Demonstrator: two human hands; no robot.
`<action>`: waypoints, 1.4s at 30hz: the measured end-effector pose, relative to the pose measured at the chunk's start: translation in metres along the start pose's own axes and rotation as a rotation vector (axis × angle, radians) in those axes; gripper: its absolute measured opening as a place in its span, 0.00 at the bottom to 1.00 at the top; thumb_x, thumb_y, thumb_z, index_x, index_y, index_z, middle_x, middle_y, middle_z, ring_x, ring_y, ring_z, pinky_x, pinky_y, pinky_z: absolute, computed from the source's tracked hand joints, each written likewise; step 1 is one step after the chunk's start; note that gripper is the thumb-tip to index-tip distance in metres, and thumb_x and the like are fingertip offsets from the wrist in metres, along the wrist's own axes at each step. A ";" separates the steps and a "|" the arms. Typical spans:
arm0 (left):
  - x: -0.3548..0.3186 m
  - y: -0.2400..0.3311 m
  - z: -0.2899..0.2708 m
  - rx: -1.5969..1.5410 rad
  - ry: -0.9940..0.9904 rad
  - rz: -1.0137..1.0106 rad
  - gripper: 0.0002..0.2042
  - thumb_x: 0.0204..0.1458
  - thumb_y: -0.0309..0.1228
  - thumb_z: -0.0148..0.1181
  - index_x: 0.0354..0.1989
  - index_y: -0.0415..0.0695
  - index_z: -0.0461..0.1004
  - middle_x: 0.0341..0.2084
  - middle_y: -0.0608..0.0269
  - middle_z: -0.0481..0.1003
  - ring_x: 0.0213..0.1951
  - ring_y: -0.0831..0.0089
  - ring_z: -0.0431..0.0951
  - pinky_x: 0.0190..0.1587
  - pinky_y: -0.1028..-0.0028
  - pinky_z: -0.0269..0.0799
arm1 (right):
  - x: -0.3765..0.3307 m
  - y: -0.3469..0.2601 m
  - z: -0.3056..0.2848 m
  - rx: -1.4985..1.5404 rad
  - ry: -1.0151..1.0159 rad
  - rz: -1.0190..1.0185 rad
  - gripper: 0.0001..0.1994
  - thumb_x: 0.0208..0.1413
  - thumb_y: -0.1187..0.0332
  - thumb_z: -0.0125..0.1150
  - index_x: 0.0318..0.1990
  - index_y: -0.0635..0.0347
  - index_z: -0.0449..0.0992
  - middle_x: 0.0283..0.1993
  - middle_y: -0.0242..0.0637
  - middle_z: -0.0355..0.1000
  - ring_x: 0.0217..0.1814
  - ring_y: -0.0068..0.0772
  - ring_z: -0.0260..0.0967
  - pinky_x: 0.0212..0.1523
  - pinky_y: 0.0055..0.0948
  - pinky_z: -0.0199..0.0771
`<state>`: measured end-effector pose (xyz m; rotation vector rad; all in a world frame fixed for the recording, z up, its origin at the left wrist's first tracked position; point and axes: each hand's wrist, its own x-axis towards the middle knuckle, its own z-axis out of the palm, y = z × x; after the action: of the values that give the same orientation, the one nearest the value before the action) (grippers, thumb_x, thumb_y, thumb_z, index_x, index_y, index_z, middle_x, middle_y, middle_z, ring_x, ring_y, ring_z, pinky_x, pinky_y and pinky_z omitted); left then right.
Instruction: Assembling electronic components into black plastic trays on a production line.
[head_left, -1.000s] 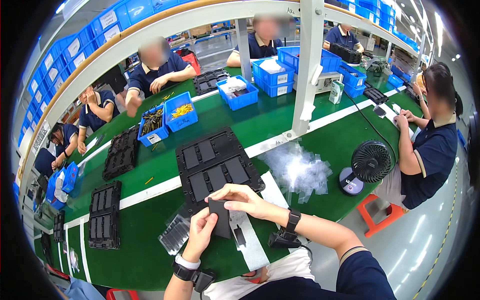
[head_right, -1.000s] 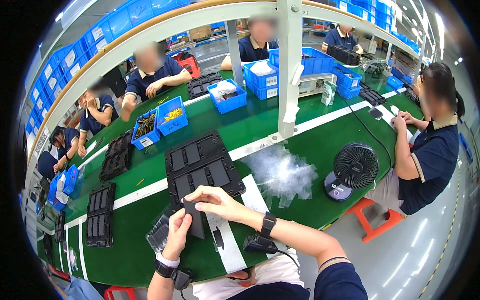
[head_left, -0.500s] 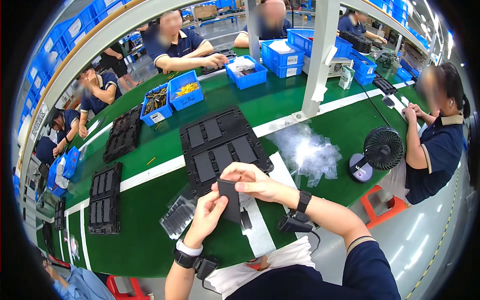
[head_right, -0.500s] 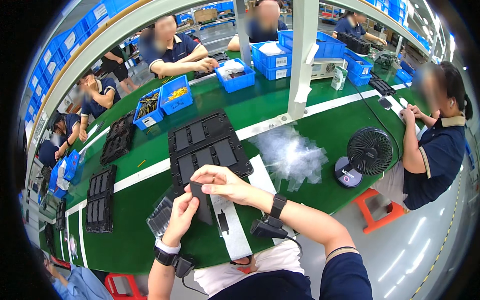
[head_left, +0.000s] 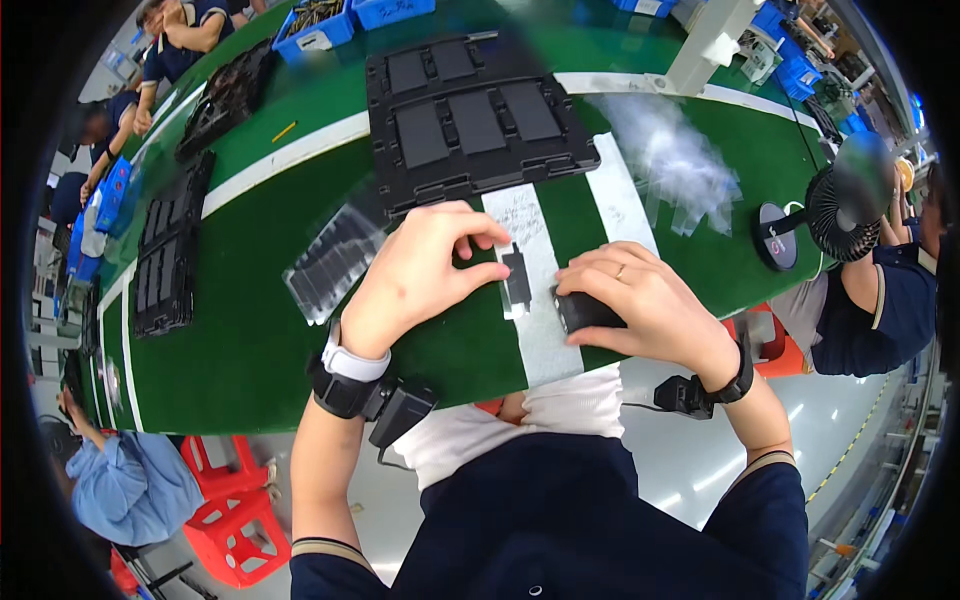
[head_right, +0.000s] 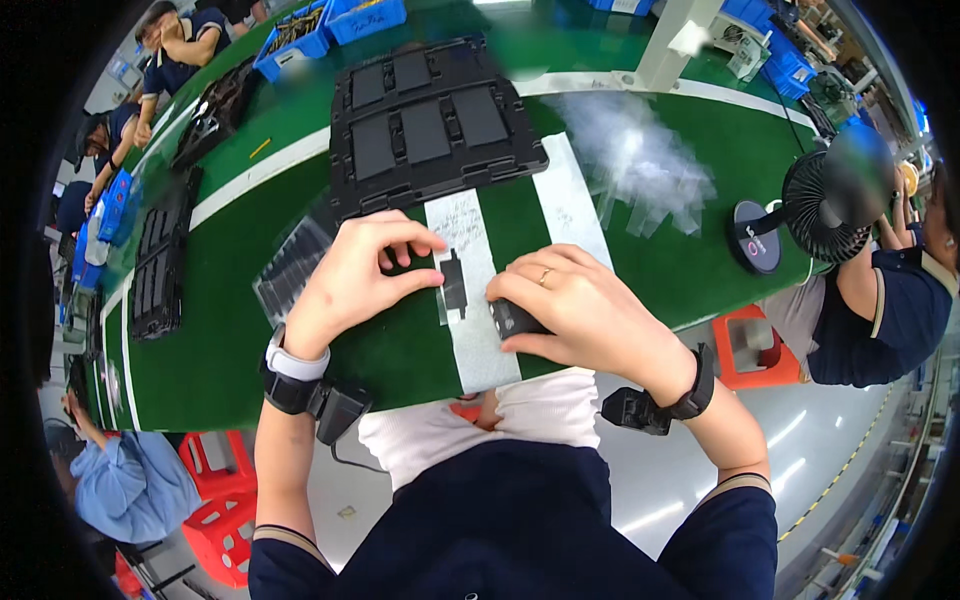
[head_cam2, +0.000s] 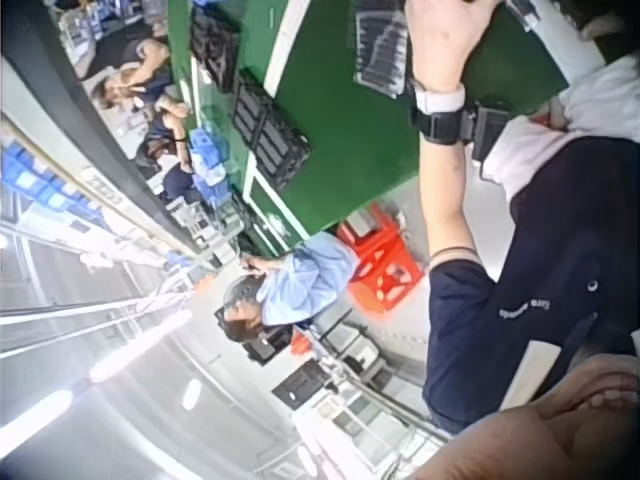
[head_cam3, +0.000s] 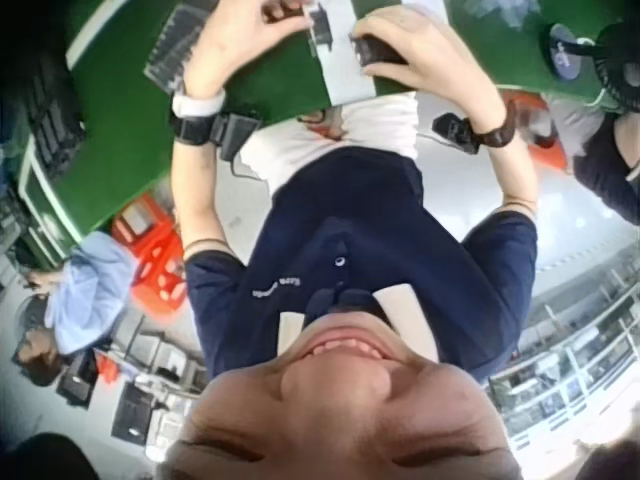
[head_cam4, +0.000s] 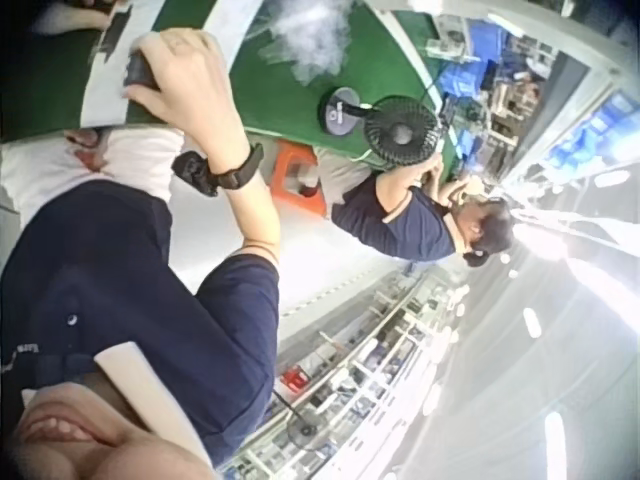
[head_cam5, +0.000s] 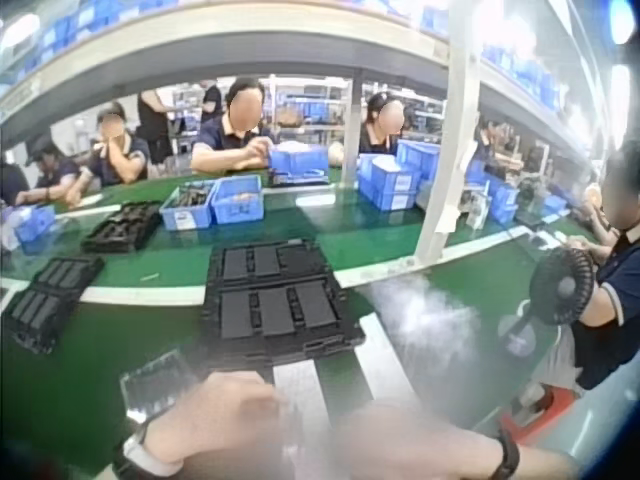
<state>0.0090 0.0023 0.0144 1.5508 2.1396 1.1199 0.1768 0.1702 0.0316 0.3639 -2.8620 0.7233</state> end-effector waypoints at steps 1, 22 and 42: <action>-0.001 0.000 0.002 0.000 -0.006 -0.002 0.12 0.35 0.26 0.66 0.32 0.41 0.76 0.21 0.64 0.70 0.21 0.77 0.67 0.24 0.79 0.64 | -0.003 0.001 0.005 -0.014 0.021 -0.007 0.18 0.36 0.66 0.66 0.37 0.56 0.70 0.39 0.36 0.70 0.47 0.39 0.65 0.49 0.33 0.62; -0.010 0.012 0.013 0.008 -0.054 -0.161 0.13 0.30 0.28 0.68 0.27 0.42 0.75 0.20 0.64 0.71 0.20 0.75 0.67 0.24 0.77 0.65 | -0.006 0.012 0.029 0.088 0.067 -0.032 0.18 0.37 0.70 0.64 0.41 0.55 0.74 0.50 0.36 0.65 0.50 0.41 0.61 0.49 0.35 0.64; -0.011 0.011 0.016 0.005 -0.036 -0.153 0.11 0.31 0.31 0.68 0.26 0.44 0.75 0.20 0.66 0.71 0.21 0.75 0.68 0.24 0.77 0.65 | -0.004 0.008 0.028 0.009 0.083 -0.048 0.17 0.37 0.68 0.64 0.39 0.57 0.74 0.48 0.37 0.66 0.48 0.40 0.62 0.45 0.34 0.65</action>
<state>0.0310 0.0010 0.0094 1.3721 2.1957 1.0295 0.1753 0.1642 0.0026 0.3922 -2.7632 0.7254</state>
